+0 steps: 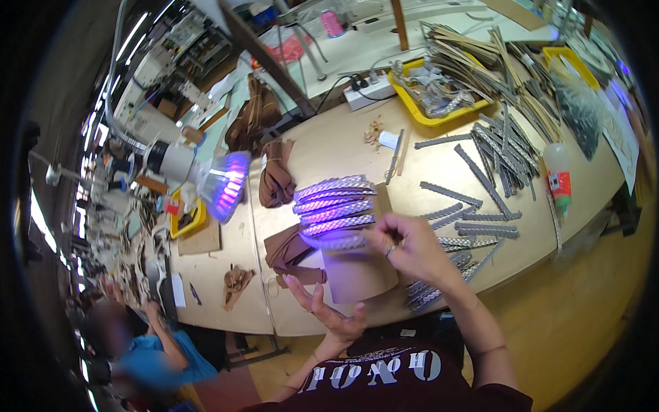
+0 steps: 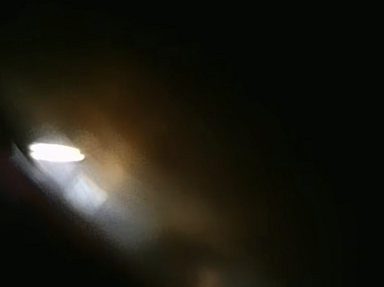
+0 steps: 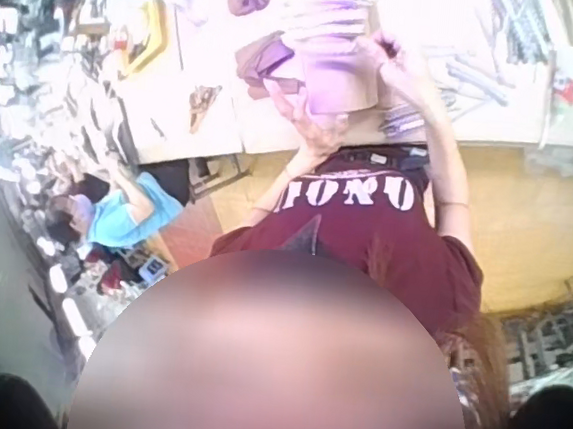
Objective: The person wraps silver braided cords around a cylindrical cardboard form, stacking them in neat rows. They repeatedly pick up cords, align them, and press them into place under a purple UV lamp. The form gradually becomes covered with multiple layers of braided cord.
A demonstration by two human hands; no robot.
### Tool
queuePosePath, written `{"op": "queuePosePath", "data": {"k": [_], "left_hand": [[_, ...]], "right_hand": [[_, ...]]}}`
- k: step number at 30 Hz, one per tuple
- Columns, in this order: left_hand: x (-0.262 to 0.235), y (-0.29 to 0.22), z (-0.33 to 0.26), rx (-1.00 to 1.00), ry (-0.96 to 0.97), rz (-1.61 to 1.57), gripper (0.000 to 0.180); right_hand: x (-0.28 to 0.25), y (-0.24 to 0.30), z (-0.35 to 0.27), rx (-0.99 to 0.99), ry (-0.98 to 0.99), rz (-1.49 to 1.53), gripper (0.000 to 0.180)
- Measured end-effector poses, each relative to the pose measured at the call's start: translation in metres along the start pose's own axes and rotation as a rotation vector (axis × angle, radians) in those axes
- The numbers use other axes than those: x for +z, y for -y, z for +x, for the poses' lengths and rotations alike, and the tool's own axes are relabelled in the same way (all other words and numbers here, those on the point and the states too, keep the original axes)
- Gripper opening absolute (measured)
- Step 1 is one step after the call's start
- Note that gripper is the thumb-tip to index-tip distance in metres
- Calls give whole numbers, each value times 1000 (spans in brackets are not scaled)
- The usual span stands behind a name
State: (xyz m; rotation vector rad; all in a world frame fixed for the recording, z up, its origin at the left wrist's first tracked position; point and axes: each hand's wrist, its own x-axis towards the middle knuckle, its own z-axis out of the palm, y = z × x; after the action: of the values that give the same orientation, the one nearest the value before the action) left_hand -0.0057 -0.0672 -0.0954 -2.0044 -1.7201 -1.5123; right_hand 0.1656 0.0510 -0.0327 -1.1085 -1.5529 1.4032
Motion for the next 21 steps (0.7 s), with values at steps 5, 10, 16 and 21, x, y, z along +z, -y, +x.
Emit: {"op": "queuePosePath", "data": {"k": [5, 10, 16, 21], "left_hand": [[-19, 2, -12, -166, 6, 81, 63], [-42, 29, -15, -367, -26, 78, 28], [-58, 77, -4, -326, 210, 276, 23], [-47, 88, 5, -75, 496, 318, 25]], "right_hand": [[-9, 8, 45, -36, -92, -144, 32], [-11, -6, 44, 11, -367, -360, 37], [9, 2, -8, -129, -264, -336, 29], [48, 30, -39, -542, 244, -809, 23]]}}
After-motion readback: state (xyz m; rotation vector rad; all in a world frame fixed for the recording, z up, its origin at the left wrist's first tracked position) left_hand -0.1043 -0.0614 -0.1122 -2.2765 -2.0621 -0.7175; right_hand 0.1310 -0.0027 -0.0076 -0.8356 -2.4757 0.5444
